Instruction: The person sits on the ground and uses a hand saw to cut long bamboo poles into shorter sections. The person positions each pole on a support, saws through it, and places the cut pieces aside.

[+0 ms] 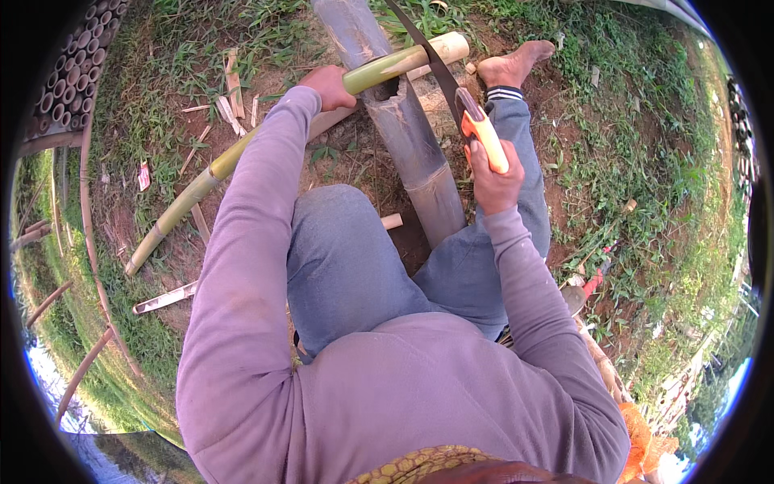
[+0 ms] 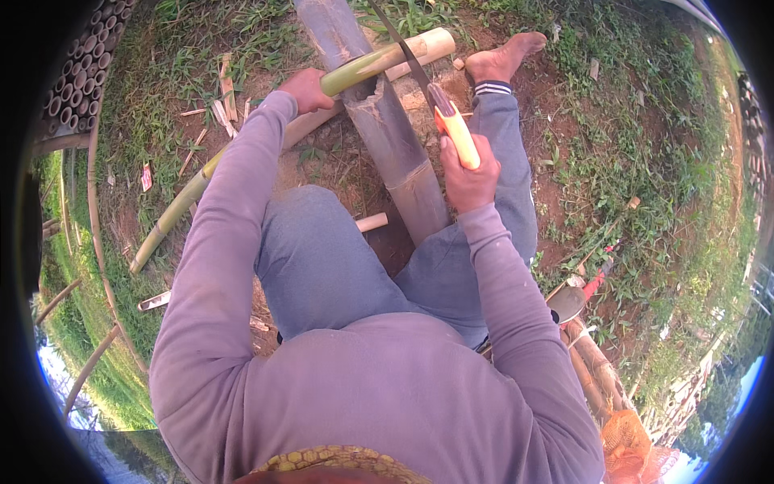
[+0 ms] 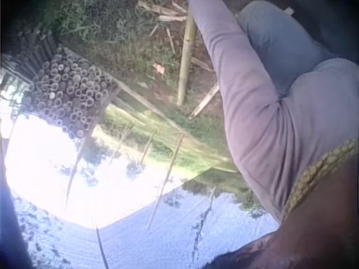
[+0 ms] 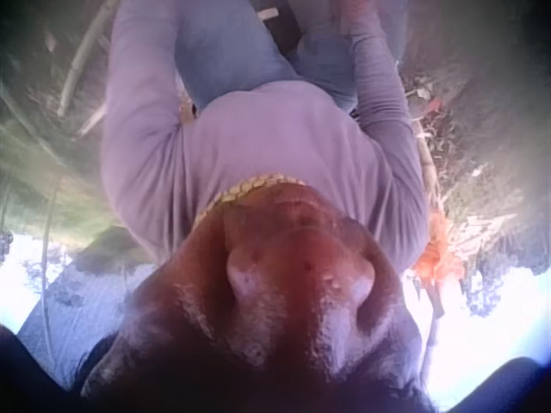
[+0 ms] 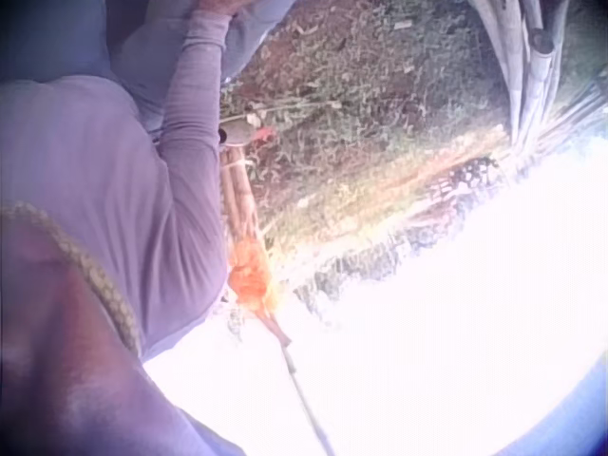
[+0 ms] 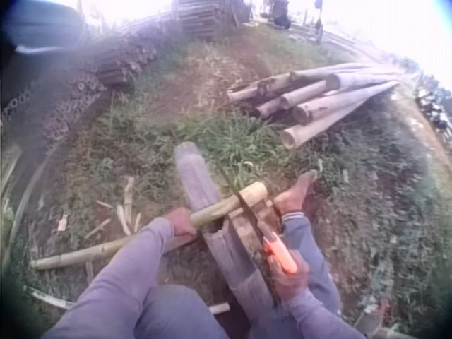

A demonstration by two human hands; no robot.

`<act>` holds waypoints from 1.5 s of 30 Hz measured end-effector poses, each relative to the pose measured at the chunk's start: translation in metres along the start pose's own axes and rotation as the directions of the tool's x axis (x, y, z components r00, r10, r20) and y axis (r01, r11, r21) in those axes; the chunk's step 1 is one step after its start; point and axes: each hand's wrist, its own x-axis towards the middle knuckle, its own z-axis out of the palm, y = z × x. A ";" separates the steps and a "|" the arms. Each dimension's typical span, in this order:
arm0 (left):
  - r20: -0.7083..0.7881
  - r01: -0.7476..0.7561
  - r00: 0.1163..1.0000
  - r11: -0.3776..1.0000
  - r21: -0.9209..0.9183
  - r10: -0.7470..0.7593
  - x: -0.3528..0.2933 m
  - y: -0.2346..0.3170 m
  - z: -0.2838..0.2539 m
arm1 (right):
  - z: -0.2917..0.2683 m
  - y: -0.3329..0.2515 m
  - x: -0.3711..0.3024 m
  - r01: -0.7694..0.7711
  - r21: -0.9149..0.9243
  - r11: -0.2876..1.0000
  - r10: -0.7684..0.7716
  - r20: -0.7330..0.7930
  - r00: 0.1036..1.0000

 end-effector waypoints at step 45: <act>-0.402 -0.362 0.868 0.926 -0.107 0.292 -0.002 -0.045 0.017 | -0.251 0.001 0.081 -0.318 -0.521 0.792 0.324 -0.082 0.943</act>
